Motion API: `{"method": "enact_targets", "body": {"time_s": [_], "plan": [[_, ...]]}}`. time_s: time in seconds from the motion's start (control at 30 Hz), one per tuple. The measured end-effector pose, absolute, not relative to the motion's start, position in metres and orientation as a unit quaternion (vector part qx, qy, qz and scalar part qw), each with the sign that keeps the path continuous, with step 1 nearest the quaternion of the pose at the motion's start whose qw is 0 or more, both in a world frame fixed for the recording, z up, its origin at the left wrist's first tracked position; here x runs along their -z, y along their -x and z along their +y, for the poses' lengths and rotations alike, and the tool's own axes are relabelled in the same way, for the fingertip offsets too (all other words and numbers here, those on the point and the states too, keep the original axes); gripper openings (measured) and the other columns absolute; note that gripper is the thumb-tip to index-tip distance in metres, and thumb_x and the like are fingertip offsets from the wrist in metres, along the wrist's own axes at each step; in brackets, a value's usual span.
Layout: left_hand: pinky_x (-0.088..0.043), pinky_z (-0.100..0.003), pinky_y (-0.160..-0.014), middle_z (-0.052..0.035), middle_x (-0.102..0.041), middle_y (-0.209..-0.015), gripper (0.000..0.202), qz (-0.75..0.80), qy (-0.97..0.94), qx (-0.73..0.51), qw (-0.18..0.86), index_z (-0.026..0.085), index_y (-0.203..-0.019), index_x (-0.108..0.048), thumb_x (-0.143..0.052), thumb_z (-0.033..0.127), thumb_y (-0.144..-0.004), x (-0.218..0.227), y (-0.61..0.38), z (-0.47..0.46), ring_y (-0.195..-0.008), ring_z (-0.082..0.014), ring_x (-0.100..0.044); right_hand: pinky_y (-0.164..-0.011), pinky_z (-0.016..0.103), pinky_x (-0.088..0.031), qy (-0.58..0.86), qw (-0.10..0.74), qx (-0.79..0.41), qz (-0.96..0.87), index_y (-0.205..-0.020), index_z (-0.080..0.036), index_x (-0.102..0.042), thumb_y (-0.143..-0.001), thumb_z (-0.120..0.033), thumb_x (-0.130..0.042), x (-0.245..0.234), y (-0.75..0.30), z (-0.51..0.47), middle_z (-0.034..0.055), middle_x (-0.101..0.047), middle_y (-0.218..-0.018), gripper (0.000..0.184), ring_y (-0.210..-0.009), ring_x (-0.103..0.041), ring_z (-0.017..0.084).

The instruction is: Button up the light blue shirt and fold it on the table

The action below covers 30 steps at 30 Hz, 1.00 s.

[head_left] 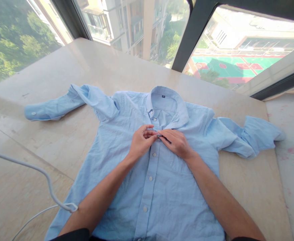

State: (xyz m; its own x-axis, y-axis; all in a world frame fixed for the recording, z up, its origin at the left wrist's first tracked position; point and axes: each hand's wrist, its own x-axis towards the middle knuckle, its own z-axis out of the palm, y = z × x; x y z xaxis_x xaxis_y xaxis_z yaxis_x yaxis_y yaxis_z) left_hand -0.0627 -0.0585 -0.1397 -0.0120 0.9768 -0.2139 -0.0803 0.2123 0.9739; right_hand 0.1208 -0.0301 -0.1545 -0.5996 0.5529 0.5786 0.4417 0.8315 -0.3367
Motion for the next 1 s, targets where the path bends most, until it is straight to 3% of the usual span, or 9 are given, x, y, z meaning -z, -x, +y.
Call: {"method": "enact_targets", "body": {"time_s": [0.4, 0.63, 1.0], "plan": [[-0.059, -0.029, -0.076, -0.0043, -0.073, -0.083, 0.040, 0.534, -0.430, -0.462, 0.563, 0.014, -0.110, -0.060, -0.073, 0.015, -0.072, 0.139, 0.064, -0.059, -0.080, -0.0163, -0.072, -0.084, 0.036, -0.056, 0.276, 0.315, -0.072, -0.905, -0.133, -0.017, -0.058, -0.097, -0.010, -0.050, 0.156, -0.121, -0.032, 0.0120, -0.073, -0.110, 0.037, -0.099, -0.070, 0.023], [-0.059, -0.033, -0.082, -0.0066, -0.075, -0.086, 0.024, 0.535, -0.420, -0.454, 0.575, 0.014, -0.096, -0.065, -0.072, 0.016, -0.073, 0.139, 0.062, -0.060, -0.085, -0.0185, -0.072, -0.083, 0.037, -0.056, 0.291, 0.300, -0.080, -0.905, -0.136, -0.016, -0.055, -0.098, -0.008, -0.043, 0.155, -0.121, -0.032, 0.0126, -0.072, -0.107, 0.041, -0.097, -0.068, 0.023], [-0.052, -0.026, -0.073, -0.0004, -0.067, -0.080, 0.009, 0.553, -0.526, -0.454, 0.461, 0.019, -0.086, -0.057, -0.056, 0.011, -0.083, 0.144, 0.052, -0.067, -0.078, -0.0140, -0.067, -0.084, 0.038, -0.056, 0.286, 0.308, -0.097, -0.902, -0.139, -0.018, -0.053, -0.098, -0.008, -0.041, 0.156, -0.121, -0.031, 0.0124, -0.072, -0.106, 0.044, -0.096, -0.068, 0.023]]}}
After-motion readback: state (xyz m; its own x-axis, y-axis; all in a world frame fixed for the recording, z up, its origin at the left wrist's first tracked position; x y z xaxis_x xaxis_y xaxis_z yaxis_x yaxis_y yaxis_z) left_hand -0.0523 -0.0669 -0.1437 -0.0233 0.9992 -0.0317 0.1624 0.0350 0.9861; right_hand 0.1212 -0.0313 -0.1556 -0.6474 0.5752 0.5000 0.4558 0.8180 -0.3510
